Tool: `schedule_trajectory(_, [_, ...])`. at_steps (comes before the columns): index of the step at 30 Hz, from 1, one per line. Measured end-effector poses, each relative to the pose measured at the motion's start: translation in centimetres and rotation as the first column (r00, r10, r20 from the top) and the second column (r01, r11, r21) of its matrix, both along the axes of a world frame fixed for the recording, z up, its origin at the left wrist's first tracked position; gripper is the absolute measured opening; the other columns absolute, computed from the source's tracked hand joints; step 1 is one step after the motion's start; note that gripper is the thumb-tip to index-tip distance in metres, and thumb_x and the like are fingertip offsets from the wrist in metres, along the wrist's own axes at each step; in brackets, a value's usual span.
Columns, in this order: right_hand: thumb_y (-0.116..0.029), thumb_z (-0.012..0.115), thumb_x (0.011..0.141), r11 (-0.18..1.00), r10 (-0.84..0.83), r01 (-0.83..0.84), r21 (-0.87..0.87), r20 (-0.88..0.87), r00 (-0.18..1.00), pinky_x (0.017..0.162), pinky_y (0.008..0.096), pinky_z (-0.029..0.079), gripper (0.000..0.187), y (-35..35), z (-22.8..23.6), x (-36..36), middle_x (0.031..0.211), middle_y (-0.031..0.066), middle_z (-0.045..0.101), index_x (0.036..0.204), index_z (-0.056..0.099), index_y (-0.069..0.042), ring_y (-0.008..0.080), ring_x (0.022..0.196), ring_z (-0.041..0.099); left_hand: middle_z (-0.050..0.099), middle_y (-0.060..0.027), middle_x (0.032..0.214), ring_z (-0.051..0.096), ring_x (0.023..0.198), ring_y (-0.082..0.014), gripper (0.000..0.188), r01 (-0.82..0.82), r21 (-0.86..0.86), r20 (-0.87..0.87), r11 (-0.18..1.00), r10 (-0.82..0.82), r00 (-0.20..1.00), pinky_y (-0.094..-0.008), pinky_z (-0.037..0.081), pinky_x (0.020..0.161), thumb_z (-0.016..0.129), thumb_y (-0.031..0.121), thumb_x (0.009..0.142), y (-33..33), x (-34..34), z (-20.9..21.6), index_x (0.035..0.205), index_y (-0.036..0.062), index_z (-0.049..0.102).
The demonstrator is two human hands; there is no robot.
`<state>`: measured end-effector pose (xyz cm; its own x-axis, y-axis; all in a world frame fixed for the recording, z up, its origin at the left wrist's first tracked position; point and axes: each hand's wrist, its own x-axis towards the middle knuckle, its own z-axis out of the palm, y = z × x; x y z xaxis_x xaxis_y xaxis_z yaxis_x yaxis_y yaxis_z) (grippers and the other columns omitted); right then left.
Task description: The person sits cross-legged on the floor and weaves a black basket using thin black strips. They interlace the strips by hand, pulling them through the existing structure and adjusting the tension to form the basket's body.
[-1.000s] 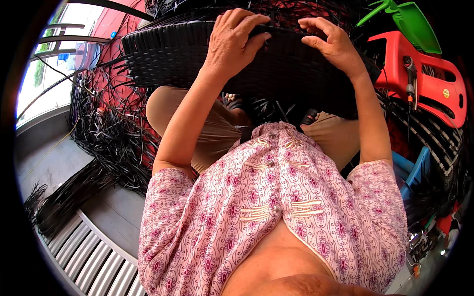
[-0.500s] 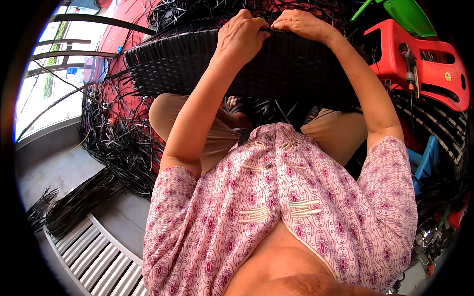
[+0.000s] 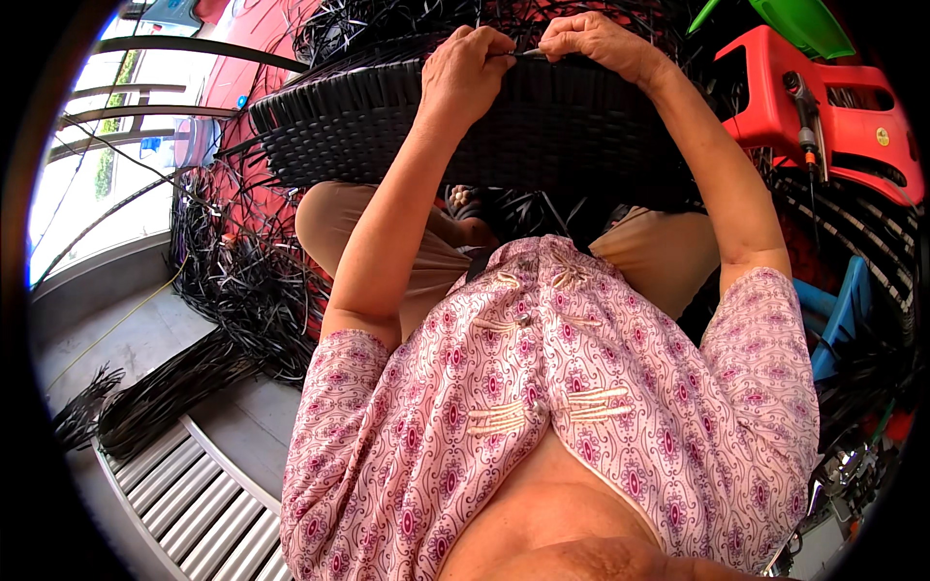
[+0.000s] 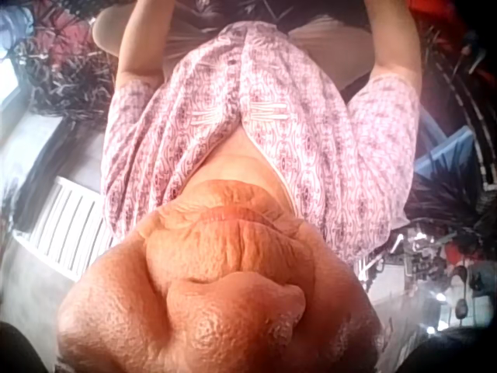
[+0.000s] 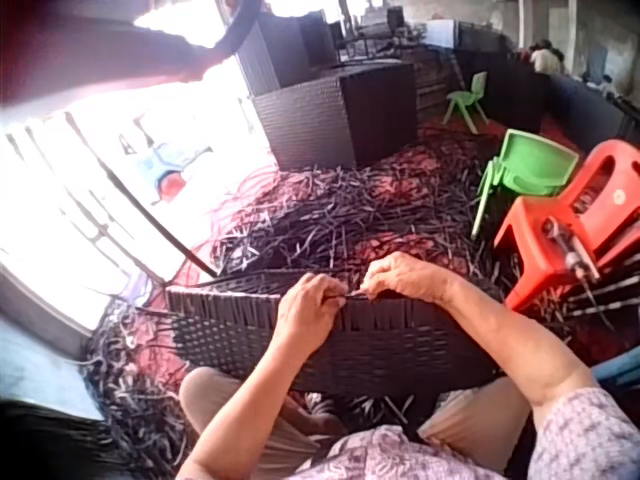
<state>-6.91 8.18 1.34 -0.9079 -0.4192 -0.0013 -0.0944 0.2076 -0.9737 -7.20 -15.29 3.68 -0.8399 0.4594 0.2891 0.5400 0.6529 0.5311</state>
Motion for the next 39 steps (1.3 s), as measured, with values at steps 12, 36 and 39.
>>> schedule_trajectory(12, [-0.021,0.063,0.093,0.929,0.085,0.0,0.37,-0.215,0.973,0.086,0.0265,0.048,0.022,0.6,3.1,2.9,0.102,0.0024,0.066,0.102,0.07,-0.002,0.0125,0.091,0.062,0.063,-0.0025,0.095,0.059,0.099,-0.0241,0.016,0.155,-0.15,-0.158,0.976,-0.179,0.971,-0.0374,0.044,0.092,0.069,0.013,0.083,-0.9,0.8,0.2,0.099,0.0132,0.072])
schedule_trajectory(36, [-0.019,0.074,0.083,0.979,-0.206,0.188,0.083,0.387,0.899,0.08,0.0306,0.051,0.019,4.8,1.4,2.2,0.092,0.006,0.072,0.094,0.075,-0.002,0.0149,0.086,0.065,0.07,-0.0061,0.087,0.063,0.08,-0.0147,0.024,-0.047,0.239,0.443,0.97,-0.066,0.894,-0.0294,0.049,0.073,0.07,0.022,0.082,5.4,-1.0,-1.4,0.093,0.0019,0.075])
schedule_trajectory(39, [-0.017,0.074,0.083,0.983,-0.175,0.181,0.032,0.451,0.875,0.079,0.0308,0.051,0.017,5.4,0.4,1.8,0.091,0.0055,0.072,0.092,0.075,-0.003,0.0144,0.084,0.065,0.07,-0.006,0.085,0.063,0.08,-0.014,0.021,-0.117,0.222,0.551,0.968,-0.026,0.834,-0.0291,0.05,0.073,0.07,0.021,0.082,5.9,-1.6,-1.3,0.089,0.0018,0.075])
